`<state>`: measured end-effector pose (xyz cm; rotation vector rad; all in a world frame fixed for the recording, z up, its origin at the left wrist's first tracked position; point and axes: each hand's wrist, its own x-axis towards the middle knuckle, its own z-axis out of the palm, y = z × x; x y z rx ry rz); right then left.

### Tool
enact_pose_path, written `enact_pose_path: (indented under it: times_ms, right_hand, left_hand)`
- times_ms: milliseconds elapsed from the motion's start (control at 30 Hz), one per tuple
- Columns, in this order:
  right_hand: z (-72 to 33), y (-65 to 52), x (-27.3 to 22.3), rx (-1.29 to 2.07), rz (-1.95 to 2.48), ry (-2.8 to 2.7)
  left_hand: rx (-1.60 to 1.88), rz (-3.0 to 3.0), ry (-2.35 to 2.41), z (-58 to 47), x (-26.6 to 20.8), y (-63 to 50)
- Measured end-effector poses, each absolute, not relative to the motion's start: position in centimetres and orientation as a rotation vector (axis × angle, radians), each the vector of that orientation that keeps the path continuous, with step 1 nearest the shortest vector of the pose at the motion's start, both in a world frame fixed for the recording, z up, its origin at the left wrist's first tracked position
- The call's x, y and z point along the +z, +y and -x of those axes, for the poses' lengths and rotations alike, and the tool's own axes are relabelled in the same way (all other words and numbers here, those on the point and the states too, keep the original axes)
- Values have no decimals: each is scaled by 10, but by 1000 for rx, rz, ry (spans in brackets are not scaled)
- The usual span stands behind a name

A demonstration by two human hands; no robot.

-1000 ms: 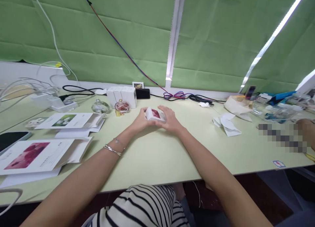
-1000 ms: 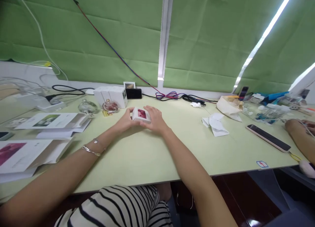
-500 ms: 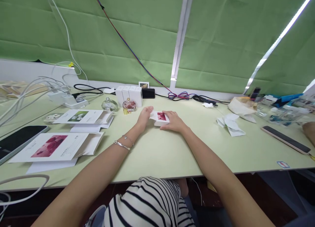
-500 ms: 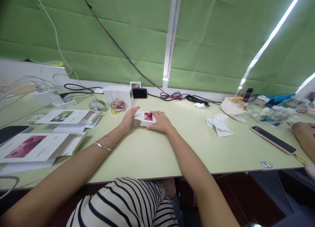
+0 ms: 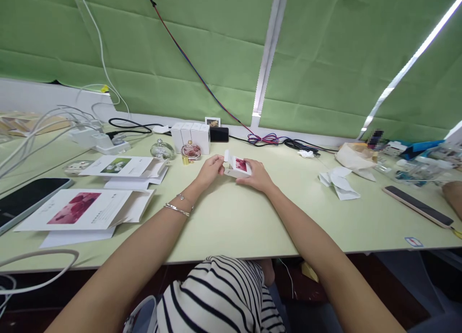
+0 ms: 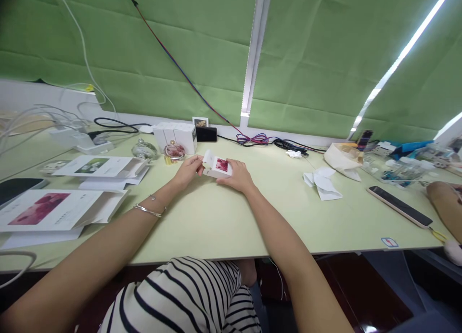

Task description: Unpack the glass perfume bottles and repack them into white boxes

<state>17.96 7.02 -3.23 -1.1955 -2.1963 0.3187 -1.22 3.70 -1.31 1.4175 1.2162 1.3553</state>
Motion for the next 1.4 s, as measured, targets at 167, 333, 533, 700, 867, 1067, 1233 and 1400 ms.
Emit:
enact_pose_path:
  times_ms: [167, 333, 533, 700, 867, 1067, 1233, 1400]
  right_hand:
    - [-180, 70, -31, 283, 1202, -2266]
    - [-182, 64, -27, 270, 1211, -2370]
    - [-176, 56, -28, -43, 1207, -2311]
    - [-170, 54, -29, -299, 1126, -2299]
    - [-172, 56, -27, -286, 1068, -2355]
    - [-178, 59, -24, -235, 1040, -2403]
    - [-179, 58, -25, -165, 1095, -2368]
    - [-179, 58, -21, -151, 1105, -2396]
  left_hand:
    - [1189, -1462, 1252, 12, -17, 37]
    - [1214, -1426, 1307, 10, -17, 38]
    - [1236, -1407, 1276, 12, -18, 39]
    - [1266, -1404, 1172, 14, -18, 37]
    - [1251, -1443, 1139, 18, -15, 36]
    - [1240, -1388, 1345, 24, -17, 39]
    - [1261, -1432, 1377, 26, -23, 42]
    - [1231, -1608, 1292, 21, -24, 43]
